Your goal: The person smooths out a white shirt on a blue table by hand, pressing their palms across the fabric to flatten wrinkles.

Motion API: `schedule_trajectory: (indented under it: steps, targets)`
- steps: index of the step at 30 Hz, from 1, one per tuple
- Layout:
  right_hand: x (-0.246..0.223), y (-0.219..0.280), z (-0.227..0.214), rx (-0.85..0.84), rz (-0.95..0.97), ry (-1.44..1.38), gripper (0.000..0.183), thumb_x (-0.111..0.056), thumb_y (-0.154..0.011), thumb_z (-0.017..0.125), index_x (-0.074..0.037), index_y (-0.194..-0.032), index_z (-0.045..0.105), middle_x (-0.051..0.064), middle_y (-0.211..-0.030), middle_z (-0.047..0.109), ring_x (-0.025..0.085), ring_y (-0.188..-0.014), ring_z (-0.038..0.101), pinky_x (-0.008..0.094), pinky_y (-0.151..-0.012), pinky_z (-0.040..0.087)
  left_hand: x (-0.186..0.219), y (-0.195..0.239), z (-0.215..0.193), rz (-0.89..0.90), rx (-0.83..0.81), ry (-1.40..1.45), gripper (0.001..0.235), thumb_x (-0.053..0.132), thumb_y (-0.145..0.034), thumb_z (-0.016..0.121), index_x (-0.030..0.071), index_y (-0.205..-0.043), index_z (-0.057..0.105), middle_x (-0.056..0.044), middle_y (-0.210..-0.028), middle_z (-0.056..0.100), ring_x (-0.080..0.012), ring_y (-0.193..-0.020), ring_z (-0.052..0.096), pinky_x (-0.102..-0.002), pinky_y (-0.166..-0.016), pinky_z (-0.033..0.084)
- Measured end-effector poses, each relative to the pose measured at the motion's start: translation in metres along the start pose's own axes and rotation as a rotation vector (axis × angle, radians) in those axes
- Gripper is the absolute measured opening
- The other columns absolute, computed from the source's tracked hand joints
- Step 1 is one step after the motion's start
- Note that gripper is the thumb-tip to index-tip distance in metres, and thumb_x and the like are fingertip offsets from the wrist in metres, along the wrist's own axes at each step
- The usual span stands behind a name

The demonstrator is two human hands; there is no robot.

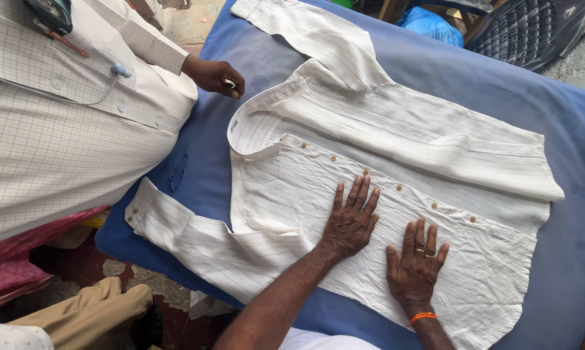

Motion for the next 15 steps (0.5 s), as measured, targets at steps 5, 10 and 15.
schedule_trajectory:
  steps: [5,10,15]
  targets:
    - [0.032,0.013,0.034,-0.04,0.05,0.048,0.075,-0.061,-0.102,0.023,-0.017,-0.162,0.017,0.009,-0.172,0.011,0.023,-0.159,0.003,0.055,-0.127,-0.004,-0.001,-0.002,0.002,-0.002,0.006,0.069,0.062,0.042,-0.11,0.03,0.006,-0.161,0.028,-0.021,-0.172,0.012,-0.03,-0.161,0.005,-0.056,-0.13,-0.002]
    - [0.036,0.015,0.039,-0.046,0.055,0.052,0.075,-0.061,-0.102,0.023,-0.017,-0.162,0.018,0.009,-0.171,0.01,0.024,-0.159,0.002,0.055,-0.127,-0.005,-0.001,-0.002,0.007,-0.005,-0.009,0.049,0.063,0.043,-0.109,0.03,0.007,-0.161,0.028,-0.021,-0.172,0.011,-0.0304,-0.161,0.004,-0.057,-0.129,-0.002]
    - [0.036,0.011,0.037,-0.058,0.06,0.026,0.074,-0.06,-0.102,0.026,-0.017,-0.162,0.018,0.009,-0.172,0.009,0.024,-0.159,0.001,0.057,-0.126,-0.008,-0.002,-0.003,0.007,0.001,0.003,0.122,0.064,0.044,-0.109,0.033,0.008,-0.162,0.025,-0.021,-0.172,0.009,-0.0306,-0.161,0.003,-0.057,-0.129,-0.003]
Point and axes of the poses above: each hand's wrist, its own y-axis away from the middle knuckle, its own z-axis out of the palm, x = y × z, the point moved 10 cm from there along -y, towards the middle knuckle
